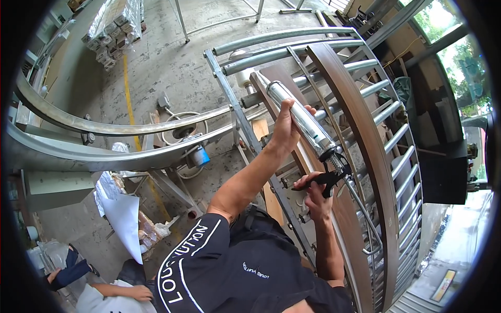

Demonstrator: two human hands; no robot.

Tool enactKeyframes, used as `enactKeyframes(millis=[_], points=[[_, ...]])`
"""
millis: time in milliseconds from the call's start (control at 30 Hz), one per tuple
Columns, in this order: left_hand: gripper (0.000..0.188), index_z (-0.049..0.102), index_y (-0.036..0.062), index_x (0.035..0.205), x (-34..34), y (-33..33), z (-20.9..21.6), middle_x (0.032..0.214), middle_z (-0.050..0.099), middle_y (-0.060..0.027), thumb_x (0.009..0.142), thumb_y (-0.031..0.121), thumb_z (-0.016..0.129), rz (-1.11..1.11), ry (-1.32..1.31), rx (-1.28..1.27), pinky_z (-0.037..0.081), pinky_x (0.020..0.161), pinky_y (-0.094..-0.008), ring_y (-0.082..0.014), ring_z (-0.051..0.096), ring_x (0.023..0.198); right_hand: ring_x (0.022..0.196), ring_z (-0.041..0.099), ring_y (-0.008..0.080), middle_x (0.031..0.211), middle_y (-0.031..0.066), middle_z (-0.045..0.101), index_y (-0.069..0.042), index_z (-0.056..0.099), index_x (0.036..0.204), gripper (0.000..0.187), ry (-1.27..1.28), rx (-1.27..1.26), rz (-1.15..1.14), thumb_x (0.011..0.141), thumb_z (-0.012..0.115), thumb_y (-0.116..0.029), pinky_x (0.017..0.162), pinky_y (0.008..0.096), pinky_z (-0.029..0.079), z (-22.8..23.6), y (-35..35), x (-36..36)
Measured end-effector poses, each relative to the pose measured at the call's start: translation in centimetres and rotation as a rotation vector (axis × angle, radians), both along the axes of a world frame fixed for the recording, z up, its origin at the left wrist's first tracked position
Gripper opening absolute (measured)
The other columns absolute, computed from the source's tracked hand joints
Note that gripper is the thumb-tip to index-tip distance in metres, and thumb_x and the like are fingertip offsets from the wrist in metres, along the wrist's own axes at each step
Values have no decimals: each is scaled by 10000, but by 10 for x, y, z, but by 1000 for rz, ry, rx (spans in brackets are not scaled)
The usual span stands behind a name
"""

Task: Applying sealant to wooden planks and mounting them onto a curved metal staircase frame, then cleaning the surfaces with a rag.

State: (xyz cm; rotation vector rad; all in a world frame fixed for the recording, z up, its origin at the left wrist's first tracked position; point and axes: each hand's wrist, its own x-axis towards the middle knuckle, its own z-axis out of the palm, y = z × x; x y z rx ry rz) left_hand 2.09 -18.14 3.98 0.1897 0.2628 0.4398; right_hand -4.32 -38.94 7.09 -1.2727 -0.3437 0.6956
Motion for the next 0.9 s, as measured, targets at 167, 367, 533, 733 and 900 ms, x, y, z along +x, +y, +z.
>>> enactKeyframes(millis=[167,367,533,733,900], points=[[610,373,9,1220,1,2,-2,1005,656,-162,914,463,643,2,-17,-8,584,895,-429,-262,691,986,890,636,247,932,133,609,16,549,1049,108,-40,-108,6,1006,482,-57,859,411,538,10,3,0],[477,444,92,1178,0,2,-4,1011,629,-157,912,420,666,-7,-32,-55,592,885,-496,-338,667,1036,875,644,169,890,68,622,-8,577,1031,65,-1,-114,-8,982,535,-15,687,294,507,20,4,2],[604,412,-8,1192,0,0,1,1010,658,-163,929,499,606,1,-9,13,582,909,-430,-269,692,1005,834,623,157,862,61,601,-11,567,1005,109,-41,-178,-10,916,565,51,668,284,494,24,3,3],[558,433,3,1155,-5,-3,6,1000,663,-161,929,477,621,16,-21,-7,596,890,-428,-278,699,997,798,618,154,819,54,576,-8,545,964,244,-76,-190,-2,780,564,151,679,291,503,29,0,1],[547,432,11,1152,-9,-13,9,1014,662,-171,928,470,627,-12,-35,-17,603,882,-437,-280,700,997,774,612,138,799,44,577,-11,545,952,213,-63,-253,-40,796,574,131,673,291,500,45,-8,-5]])
